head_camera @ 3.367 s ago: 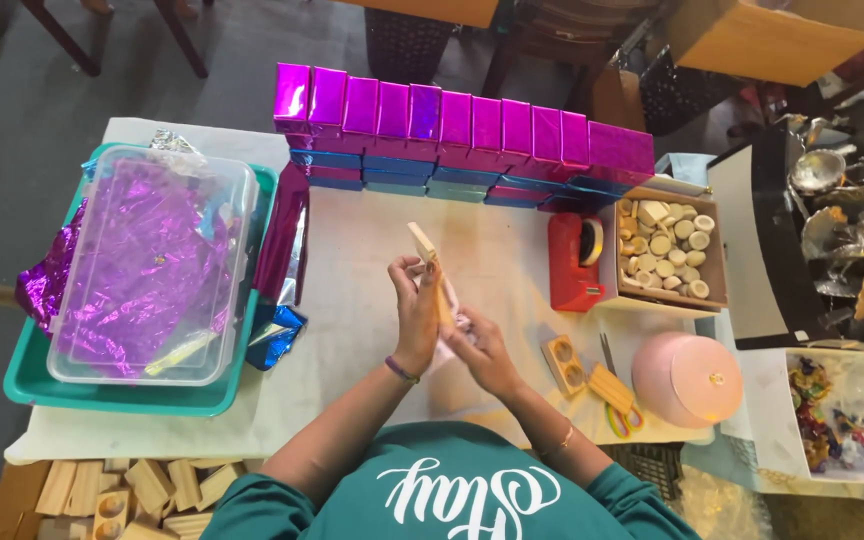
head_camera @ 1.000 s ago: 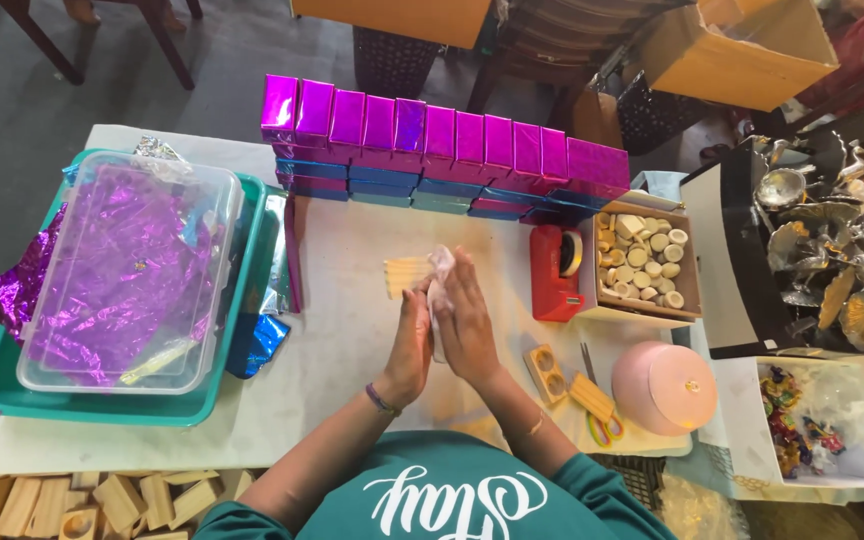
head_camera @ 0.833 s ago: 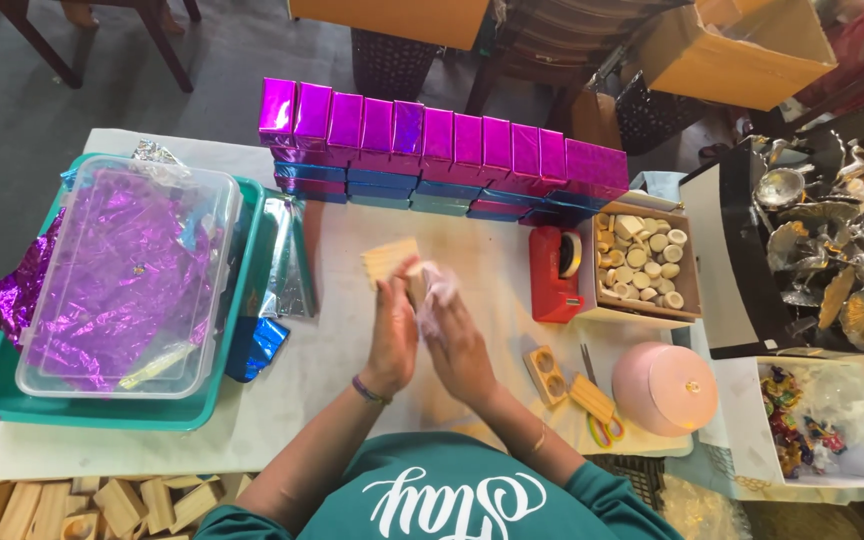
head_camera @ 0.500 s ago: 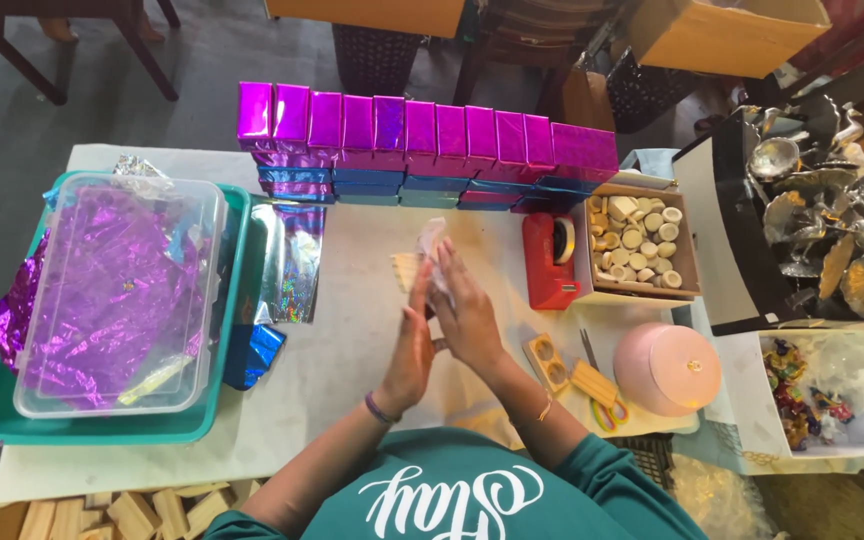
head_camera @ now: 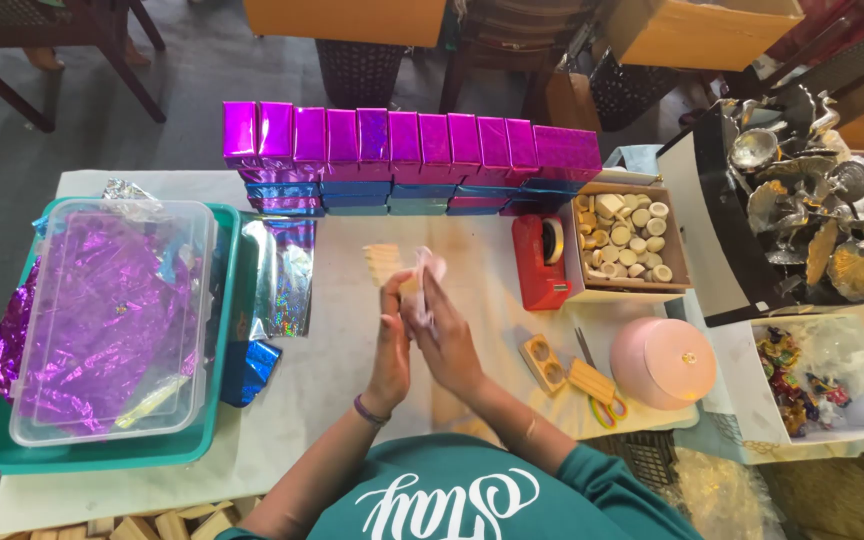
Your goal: The person wraps small wooden blocks in shiny purple foil, folding the edges and securing them with tape. They then wipe the wooden blocks with a cloth and place them on a sheet of foil.
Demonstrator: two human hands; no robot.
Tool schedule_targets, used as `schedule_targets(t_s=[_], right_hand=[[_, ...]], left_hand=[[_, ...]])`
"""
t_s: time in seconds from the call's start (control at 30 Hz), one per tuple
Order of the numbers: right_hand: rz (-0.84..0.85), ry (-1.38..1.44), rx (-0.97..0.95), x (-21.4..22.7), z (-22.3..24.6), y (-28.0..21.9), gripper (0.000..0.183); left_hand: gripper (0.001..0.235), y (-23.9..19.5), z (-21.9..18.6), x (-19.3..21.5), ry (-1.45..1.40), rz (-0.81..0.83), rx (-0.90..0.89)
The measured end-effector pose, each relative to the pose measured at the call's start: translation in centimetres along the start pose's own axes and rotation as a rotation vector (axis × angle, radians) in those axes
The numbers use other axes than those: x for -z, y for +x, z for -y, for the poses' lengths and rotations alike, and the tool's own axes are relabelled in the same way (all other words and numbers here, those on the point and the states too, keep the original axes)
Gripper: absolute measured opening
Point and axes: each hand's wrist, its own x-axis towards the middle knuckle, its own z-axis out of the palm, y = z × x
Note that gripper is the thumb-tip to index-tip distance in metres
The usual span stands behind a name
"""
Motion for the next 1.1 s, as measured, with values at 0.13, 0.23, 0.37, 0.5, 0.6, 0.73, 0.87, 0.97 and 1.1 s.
schedule_targets(t_s=[0.13, 0.23, 0.37, 0.5, 0.6, 0.73, 0.87, 0.97, 1.1], right_hand=[[-0.053, -0.039, 0.074, -0.5, 0.9, -1.3, 0.070], [-0.080, 0.180, -0.361, -0.2, 0.8, 0.7, 0.071], [-0.108, 0.413, -0.321, -0.3, -8.0, 1.7, 0.034], [0.038, 0.485, -0.089, 3.0, -4.7, 3.7, 0.031], [0.248, 0.059, 0.365, 4.6, -0.7, 5.7, 0.032], [0.345, -0.233, 0.565, 5.2, -0.4, 7.2, 0.029], [0.637, -0.702, -0.095, 4.0, -2.1, 6.2, 0.029], [0.415, -0.486, -0.138, 4.3, -1.1, 5.7, 0.026], [0.127, -0.233, 0.632, 6.6, 4.9, 6.1, 0.036]], left_hand=[[0.075, 0.3, -1.6, -0.1, -0.021, 0.011, -0.140], [0.075, -1.5, 5.2, 2.3, 0.042, 0.032, -0.016], [0.048, -0.9, 6.7, 2.3, 0.057, -0.058, -0.023], [0.065, 0.9, 4.1, 2.7, -0.036, -0.270, 0.255], [0.078, 0.7, 2.8, 2.9, 0.032, -0.069, 0.291], [0.053, 0.6, 4.0, 4.8, 0.191, 0.223, 0.288], [0.062, -0.1, 1.3, 3.7, 0.408, 0.305, 0.439], [0.066, 0.0, -0.7, 4.0, 0.369, 0.382, 0.434], [0.069, -0.2, 0.2, 7.0, 0.172, 0.336, 0.454]])
